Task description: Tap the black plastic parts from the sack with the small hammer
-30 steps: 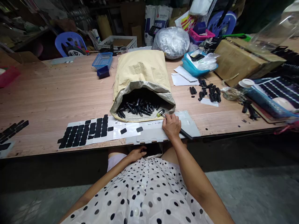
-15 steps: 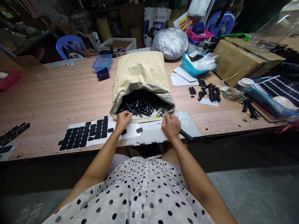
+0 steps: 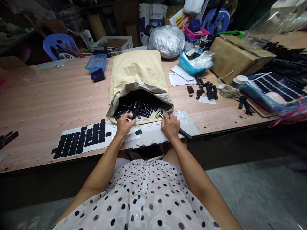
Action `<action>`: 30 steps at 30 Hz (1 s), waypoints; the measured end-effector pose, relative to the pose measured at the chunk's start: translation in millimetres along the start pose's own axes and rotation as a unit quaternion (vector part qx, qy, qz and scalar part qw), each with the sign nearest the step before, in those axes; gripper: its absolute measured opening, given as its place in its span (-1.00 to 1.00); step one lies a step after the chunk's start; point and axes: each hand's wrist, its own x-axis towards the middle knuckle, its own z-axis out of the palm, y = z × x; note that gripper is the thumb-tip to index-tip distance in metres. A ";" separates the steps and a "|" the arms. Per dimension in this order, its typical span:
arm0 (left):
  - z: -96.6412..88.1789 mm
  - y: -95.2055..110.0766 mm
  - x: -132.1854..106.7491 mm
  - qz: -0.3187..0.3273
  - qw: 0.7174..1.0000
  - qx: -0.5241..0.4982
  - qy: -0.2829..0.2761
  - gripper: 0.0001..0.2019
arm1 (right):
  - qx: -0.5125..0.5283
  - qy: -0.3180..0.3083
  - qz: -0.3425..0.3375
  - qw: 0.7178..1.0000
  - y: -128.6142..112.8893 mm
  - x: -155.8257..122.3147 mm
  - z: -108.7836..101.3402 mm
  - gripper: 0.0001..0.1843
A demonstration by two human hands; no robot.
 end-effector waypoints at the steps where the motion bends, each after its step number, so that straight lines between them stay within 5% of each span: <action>1: 1.6 0.1 -8.4 0.038 0.999 -0.004 -0.030 -0.93 | 0.000 0.000 0.002 1.000 -0.2 0.1 0.0 -0.72; 6: 19.4 0.7 -34.1 0.148 0.980 0.024 -0.134 -0.93 | 0.003 -0.004 0.008 1.000 -1.1 0.6 -1.4 -0.72; 13: 35.2 -13.6 -33.6 0.188 0.972 0.016 -0.141 -0.89 | 0.006 -0.015 0.010 1.000 -1.3 0.8 -4.6 -0.71; 23: 37.2 -16.7 -31.6 0.154 0.975 -0.019 -0.162 -0.84 | 0.057 -0.028 0.010 0.998 5.0 3.8 -9.9 -0.69; 30: 40.3 -12.9 -30.5 0.125 0.978 -0.029 -0.162 -0.84 | 0.205 -0.024 -0.049 0.977 -1.1 -17.3 -35.9 -0.60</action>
